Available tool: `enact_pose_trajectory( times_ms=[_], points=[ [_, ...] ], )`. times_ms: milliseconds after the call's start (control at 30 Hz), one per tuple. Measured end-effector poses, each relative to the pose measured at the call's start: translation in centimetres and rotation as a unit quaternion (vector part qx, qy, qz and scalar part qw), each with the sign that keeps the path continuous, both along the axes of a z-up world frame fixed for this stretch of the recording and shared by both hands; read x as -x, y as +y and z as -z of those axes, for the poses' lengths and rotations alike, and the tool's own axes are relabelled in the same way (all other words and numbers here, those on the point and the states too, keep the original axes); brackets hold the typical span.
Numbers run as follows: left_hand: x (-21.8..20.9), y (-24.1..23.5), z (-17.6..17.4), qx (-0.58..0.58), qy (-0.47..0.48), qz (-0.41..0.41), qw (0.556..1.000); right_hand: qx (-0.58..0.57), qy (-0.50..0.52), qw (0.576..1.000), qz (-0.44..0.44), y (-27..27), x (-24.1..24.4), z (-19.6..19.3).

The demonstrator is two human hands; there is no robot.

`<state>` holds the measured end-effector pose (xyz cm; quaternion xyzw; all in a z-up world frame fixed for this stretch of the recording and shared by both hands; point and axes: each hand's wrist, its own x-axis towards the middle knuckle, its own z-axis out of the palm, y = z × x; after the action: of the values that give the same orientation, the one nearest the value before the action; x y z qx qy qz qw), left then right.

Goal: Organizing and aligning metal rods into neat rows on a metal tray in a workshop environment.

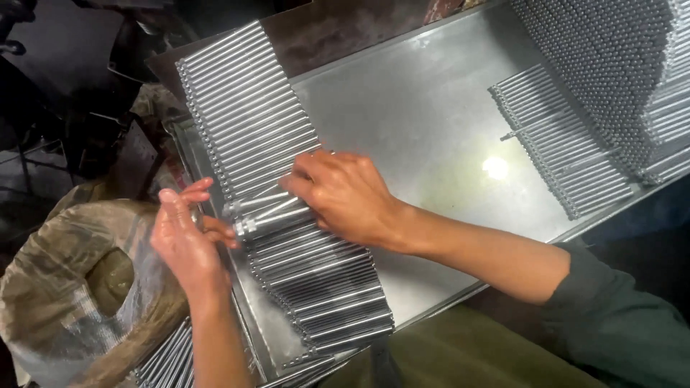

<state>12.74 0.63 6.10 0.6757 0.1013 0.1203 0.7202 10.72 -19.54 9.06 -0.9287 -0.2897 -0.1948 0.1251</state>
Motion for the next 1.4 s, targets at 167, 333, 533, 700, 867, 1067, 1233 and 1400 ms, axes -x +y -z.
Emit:
enact_pose_trajectory(
  times_ms=[167,333,533,700,867,1067,1233,1400],
  points=[
    [0.8,-0.2,1.3,0.088,-0.045,0.002,0.995,-0.118,0.264,0.956,-0.045,0.8,1.4,-1.9],
    [1.4,-0.2,2.2,0.105,-0.015,-0.042,0.993,-0.131,0.313,0.94,-0.019,1.0,1.9,-1.7],
    [1.2,-1.3,3.6,-0.002,-0.082,-0.036,0.996,-0.044,0.208,0.977,-0.019,1.3,2.8,-1.2],
    [0.8,-0.1,0.3,0.031,-0.038,-0.097,0.994,0.032,0.032,0.999,0.008,1.3,0.6,-0.7],
    [0.7,-1.3,0.5,-0.028,-0.013,-0.046,0.998,0.046,-0.014,0.998,0.032,1.1,-0.7,3.2],
    [0.6,-1.0,1.4,-0.078,0.046,-0.018,0.996,0.029,-0.041,0.998,0.028,0.9,0.0,3.7],
    [0.8,-0.5,0.6,-0.066,0.077,0.005,0.995,0.037,-0.074,0.997,0.003,0.5,0.8,4.4],
    [0.6,-0.3,0.8,-0.041,0.075,0.023,0.996,0.073,-0.093,0.993,-0.008,0.5,0.7,4.8]
  ],
)
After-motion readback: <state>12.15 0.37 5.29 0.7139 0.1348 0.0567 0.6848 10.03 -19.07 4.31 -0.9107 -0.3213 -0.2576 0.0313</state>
